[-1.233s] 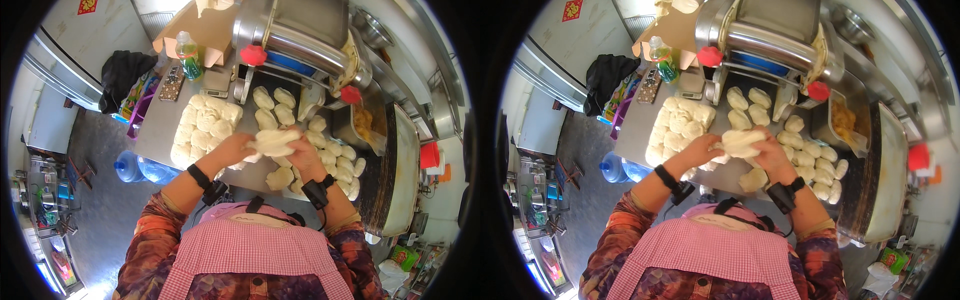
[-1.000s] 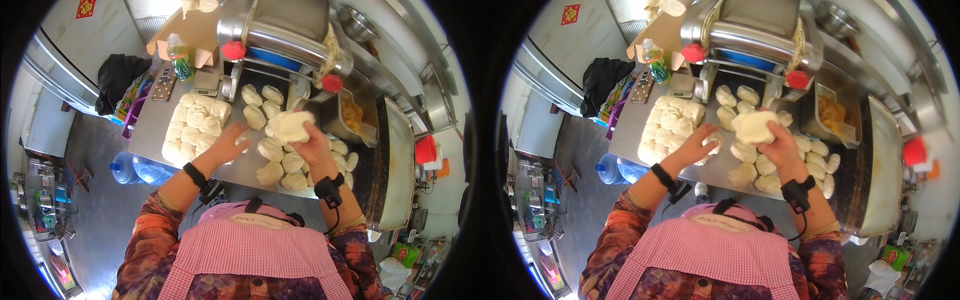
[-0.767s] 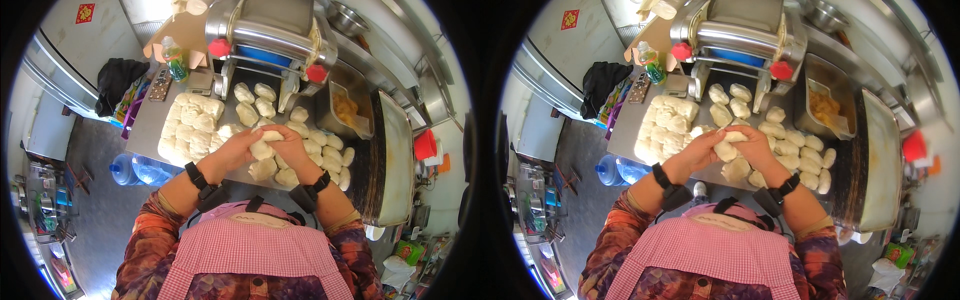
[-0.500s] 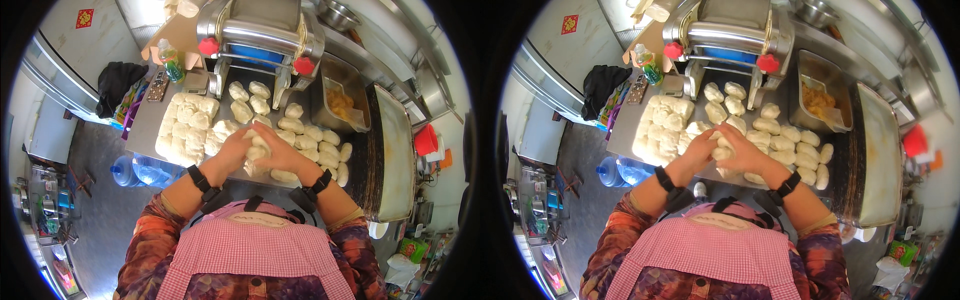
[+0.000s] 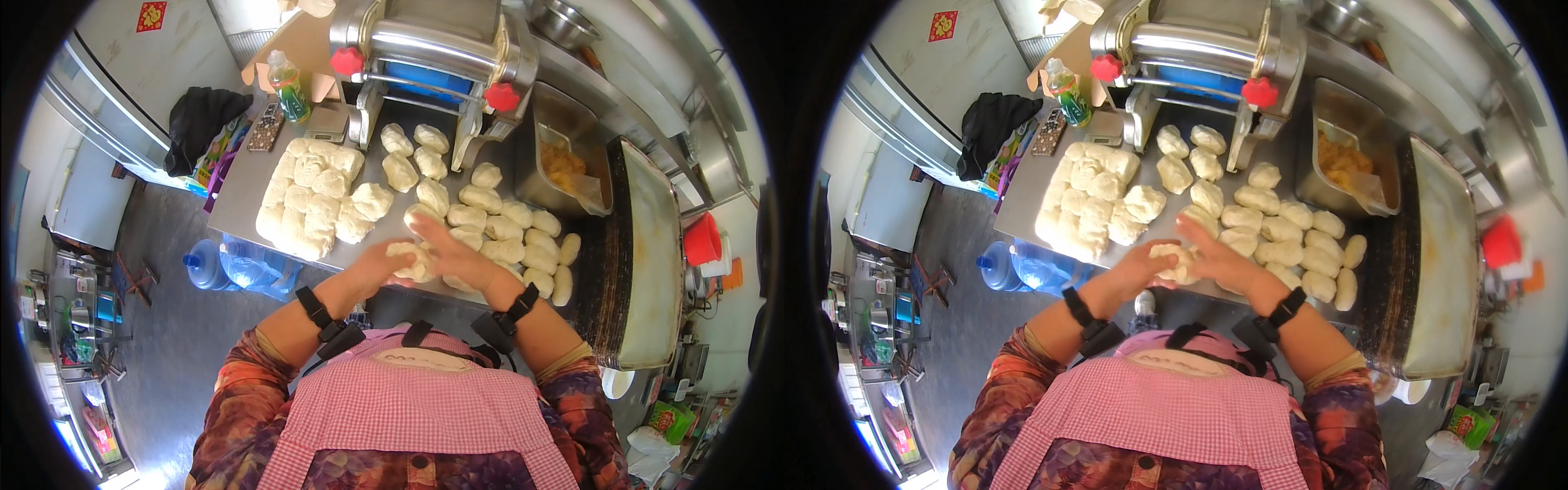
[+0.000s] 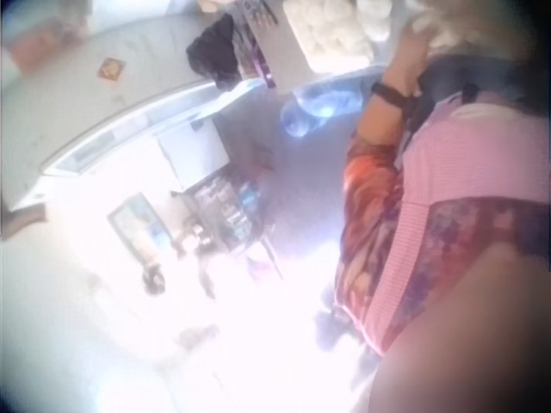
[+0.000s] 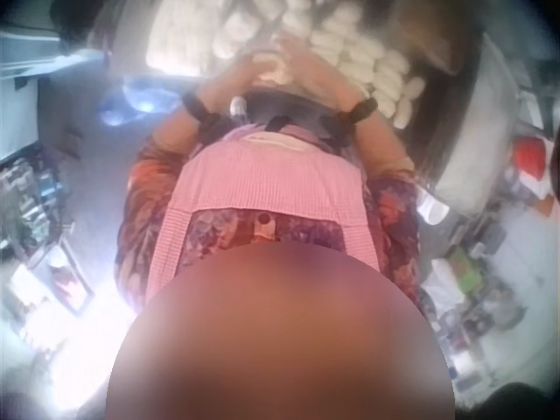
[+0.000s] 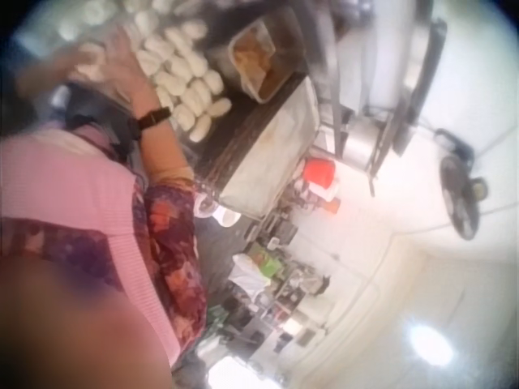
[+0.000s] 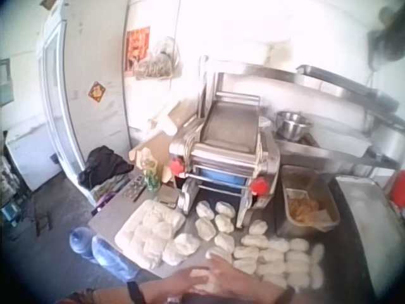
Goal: The person portions dough into small balls, shapes them, and feeds them through a dough sheeter to produce flat sheets. The person wipes a metal tray with a cloth, places the sheets on the tray, and briefly opens an oven door before returning to the sheeter.
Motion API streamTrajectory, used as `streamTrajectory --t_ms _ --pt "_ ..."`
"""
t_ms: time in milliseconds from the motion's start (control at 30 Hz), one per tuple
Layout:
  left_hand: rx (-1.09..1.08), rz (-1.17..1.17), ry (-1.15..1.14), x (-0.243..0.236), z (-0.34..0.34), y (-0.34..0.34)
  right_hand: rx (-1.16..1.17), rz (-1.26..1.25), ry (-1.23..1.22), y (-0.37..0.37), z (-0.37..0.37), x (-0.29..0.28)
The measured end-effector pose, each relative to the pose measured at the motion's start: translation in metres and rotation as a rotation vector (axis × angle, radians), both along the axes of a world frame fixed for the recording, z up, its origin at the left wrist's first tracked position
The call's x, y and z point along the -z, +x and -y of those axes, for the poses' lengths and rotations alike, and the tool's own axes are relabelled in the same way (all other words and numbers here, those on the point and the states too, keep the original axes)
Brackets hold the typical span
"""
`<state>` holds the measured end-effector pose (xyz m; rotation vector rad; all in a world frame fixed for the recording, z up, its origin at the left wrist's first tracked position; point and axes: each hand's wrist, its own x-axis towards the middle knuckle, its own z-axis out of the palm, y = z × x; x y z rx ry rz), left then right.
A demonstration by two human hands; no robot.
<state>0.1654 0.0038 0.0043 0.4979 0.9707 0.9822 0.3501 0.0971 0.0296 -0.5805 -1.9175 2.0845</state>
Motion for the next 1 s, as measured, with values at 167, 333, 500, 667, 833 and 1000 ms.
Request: streamTrajectory --t_ms 167,333,500,667,833,1000 --pt "0.058 -0.927 0.331 0.024 0.004 -0.022 0.378 -0.111 -0.133 0.037 -0.03 -0.007" --pt "0.517 -1.486 0.754 0.037 0.0 -0.011 0.41 -0.057 -0.136 0.054 -0.02 -0.002" --pt "-0.102 -1.464 0.639 0.032 -0.048 -0.042 0.438 -0.106 -0.16 0.056 -0.01 0.005" --pt "0.022 -1.923 0.426 0.042 -0.075 -0.053 0.441 -0.017 -0.126 0.057 -0.01 0.008" --pt "0.108 -1.519 0.844 0.048 -0.058 -0.057 0.332 0.109 0.048 0.04 -0.012 0.015" --pt "-0.096 -1.509 0.829 0.042 -0.033 -0.075 0.211 0.219 0.293 -0.017 -0.03 0.031"
